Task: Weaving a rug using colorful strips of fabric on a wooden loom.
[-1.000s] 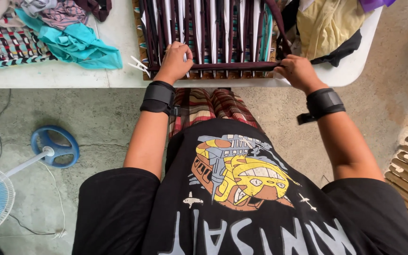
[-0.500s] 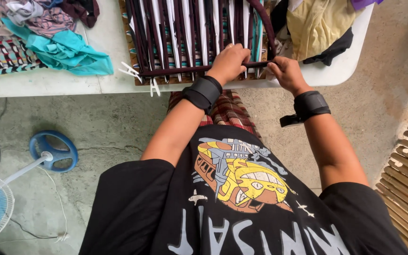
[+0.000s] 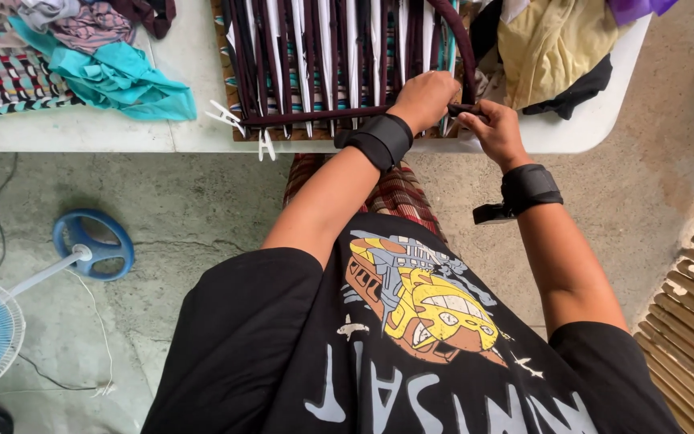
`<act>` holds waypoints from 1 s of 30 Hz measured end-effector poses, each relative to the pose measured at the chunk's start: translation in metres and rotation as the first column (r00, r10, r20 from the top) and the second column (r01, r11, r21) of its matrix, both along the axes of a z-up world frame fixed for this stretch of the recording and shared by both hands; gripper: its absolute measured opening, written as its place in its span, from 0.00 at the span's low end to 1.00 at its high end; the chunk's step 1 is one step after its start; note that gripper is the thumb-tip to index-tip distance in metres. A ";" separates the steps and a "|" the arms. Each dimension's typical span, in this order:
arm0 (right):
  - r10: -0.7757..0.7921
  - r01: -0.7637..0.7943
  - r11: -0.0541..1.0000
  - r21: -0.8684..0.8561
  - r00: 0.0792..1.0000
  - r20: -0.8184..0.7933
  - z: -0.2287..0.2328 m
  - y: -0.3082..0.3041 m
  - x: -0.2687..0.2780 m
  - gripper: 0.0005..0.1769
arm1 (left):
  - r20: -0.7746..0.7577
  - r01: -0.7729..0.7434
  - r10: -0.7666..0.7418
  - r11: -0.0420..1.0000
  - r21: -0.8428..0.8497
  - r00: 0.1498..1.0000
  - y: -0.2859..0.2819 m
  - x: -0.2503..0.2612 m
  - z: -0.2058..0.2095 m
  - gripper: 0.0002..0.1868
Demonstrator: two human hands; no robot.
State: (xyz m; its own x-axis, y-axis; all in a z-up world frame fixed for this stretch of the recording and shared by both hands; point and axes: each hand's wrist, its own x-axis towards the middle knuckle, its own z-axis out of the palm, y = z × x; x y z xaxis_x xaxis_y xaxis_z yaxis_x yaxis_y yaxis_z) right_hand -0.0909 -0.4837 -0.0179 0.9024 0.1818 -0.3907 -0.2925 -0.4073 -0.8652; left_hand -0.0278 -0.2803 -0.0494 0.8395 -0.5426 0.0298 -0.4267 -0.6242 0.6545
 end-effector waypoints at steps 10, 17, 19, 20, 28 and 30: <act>0.115 -0.051 0.961 -0.271 0.967 0.227 0.006 -0.002 0.006 0.16 | -0.257 -0.056 0.053 0.998 -0.002 0.965 0.002 0.005 0.005 0.07; 0.495 -0.189 0.785 -0.591 0.764 0.414 0.061 0.013 0.014 0.12 | -0.383 -0.114 0.128 0.992 0.060 0.915 -0.003 0.007 0.009 0.08; 0.550 -0.201 0.752 -0.628 0.717 0.429 0.065 0.014 0.017 0.13 | -0.403 -0.115 0.142 0.989 0.091 0.904 -0.003 0.010 0.010 0.08; 0.581 -0.199 0.712 -0.673 0.705 0.407 0.063 0.012 0.016 0.14 | -0.406 -0.122 0.152 0.988 0.100 0.901 -0.003 0.009 0.010 0.09; 0.706 -0.096 0.570 -0.816 0.565 0.427 0.030 -0.008 0.023 0.06 | -0.396 -0.132 0.172 0.983 0.125 0.902 -0.008 0.004 0.012 0.09; 0.673 -0.130 0.611 -0.781 0.605 0.426 0.018 -0.006 0.024 0.05 | -0.323 -0.157 0.176 0.984 0.084 0.930 -0.008 0.000 0.023 0.09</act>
